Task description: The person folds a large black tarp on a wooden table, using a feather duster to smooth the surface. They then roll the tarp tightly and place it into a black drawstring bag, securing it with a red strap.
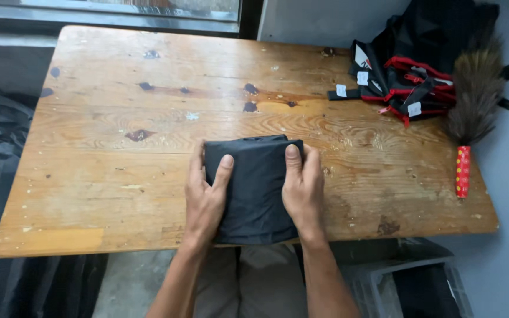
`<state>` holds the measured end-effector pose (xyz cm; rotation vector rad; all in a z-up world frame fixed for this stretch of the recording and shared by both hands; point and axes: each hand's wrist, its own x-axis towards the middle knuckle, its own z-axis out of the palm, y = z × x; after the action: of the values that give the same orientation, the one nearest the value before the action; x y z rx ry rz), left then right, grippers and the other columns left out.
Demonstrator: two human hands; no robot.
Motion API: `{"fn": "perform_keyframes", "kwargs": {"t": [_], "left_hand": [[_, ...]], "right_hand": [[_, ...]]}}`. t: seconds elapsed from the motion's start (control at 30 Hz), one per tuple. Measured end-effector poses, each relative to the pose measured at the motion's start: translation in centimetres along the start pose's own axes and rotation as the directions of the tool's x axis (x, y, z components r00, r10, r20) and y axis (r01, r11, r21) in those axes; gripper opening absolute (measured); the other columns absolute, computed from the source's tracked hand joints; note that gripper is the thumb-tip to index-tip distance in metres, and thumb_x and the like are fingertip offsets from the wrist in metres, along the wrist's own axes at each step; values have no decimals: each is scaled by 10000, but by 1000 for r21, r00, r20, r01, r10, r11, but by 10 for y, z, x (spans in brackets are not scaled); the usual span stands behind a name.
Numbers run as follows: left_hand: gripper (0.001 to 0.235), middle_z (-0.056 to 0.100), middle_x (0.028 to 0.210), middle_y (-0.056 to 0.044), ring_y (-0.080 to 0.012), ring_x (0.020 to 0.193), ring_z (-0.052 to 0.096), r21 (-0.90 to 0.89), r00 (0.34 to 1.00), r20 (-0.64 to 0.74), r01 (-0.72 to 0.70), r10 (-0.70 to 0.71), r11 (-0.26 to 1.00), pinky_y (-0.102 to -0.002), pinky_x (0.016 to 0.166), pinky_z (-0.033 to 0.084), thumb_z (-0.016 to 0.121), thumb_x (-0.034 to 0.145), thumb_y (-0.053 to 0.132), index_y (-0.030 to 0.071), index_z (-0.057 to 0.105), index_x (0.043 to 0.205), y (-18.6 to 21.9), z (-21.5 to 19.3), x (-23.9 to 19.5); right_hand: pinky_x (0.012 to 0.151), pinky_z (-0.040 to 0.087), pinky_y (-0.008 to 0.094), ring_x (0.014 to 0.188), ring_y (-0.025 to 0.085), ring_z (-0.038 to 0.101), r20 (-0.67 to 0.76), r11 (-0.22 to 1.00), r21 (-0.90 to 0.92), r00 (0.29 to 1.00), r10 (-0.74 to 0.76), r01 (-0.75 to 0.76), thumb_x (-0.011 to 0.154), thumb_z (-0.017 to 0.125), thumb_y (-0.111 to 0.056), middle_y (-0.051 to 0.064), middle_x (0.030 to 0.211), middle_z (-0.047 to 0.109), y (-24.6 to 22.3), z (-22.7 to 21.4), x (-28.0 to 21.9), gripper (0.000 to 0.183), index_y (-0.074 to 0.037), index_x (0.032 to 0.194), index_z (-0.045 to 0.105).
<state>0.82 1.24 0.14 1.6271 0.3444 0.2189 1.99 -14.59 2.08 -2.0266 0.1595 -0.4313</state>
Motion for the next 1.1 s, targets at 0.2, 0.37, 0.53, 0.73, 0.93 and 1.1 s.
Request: {"fn": "perform_keyframes", "kwargs": {"t": [0.2,0.37,0.53,0.73,0.93,1.1], "left_hand": [[892,572,968,-140,-229,861,583,-302,978,181,160,-108,940,-350,618,563,837,631,238,161,442,1428,29,-6,-4],[920,604,941,-167,-234,825,599,-393,973,209,173,-95,903,-357,576,571,862,575,134,148,465,1405,27,-10,1],[995,635,979,-165,-219,846,605,-419,982,167,147,-83,896,-330,610,577,911,492,72,116,476,1386,16,-3,1],[989,604,992,-176,-241,869,579,-397,977,190,170,-100,902,-362,611,563,892,514,107,144,469,1408,25,-13,-4],[814,651,956,-151,-234,817,629,-468,898,419,341,-135,815,-400,636,584,795,632,122,163,512,1394,35,-21,-1],[731,688,923,-174,-252,784,682,-557,904,425,298,-42,775,-405,618,605,809,628,63,96,568,1318,15,-18,2]], "right_hand": [[481,382,196,586,70,462,-79,906,422,996,30,6,960,582,-247,-11,608,529,-3,14,-4,216,-64,845,601],[555,454,309,653,185,565,-4,968,250,999,43,-40,949,574,-339,90,701,595,-13,-3,-1,272,-68,925,584],[740,457,576,890,506,611,137,960,-262,981,136,-96,968,442,-525,296,862,629,-21,-18,6,517,-26,936,572],[649,489,254,736,101,548,44,932,305,980,192,-196,869,702,-284,10,726,627,-26,-1,-11,240,-73,983,706],[549,505,277,675,116,528,12,934,305,981,191,-186,916,645,-279,47,665,615,-31,-9,-17,232,-64,854,709],[634,468,392,713,197,517,60,988,98,992,113,-119,991,456,-421,98,664,593,-14,-6,-11,444,-62,853,678]]}}
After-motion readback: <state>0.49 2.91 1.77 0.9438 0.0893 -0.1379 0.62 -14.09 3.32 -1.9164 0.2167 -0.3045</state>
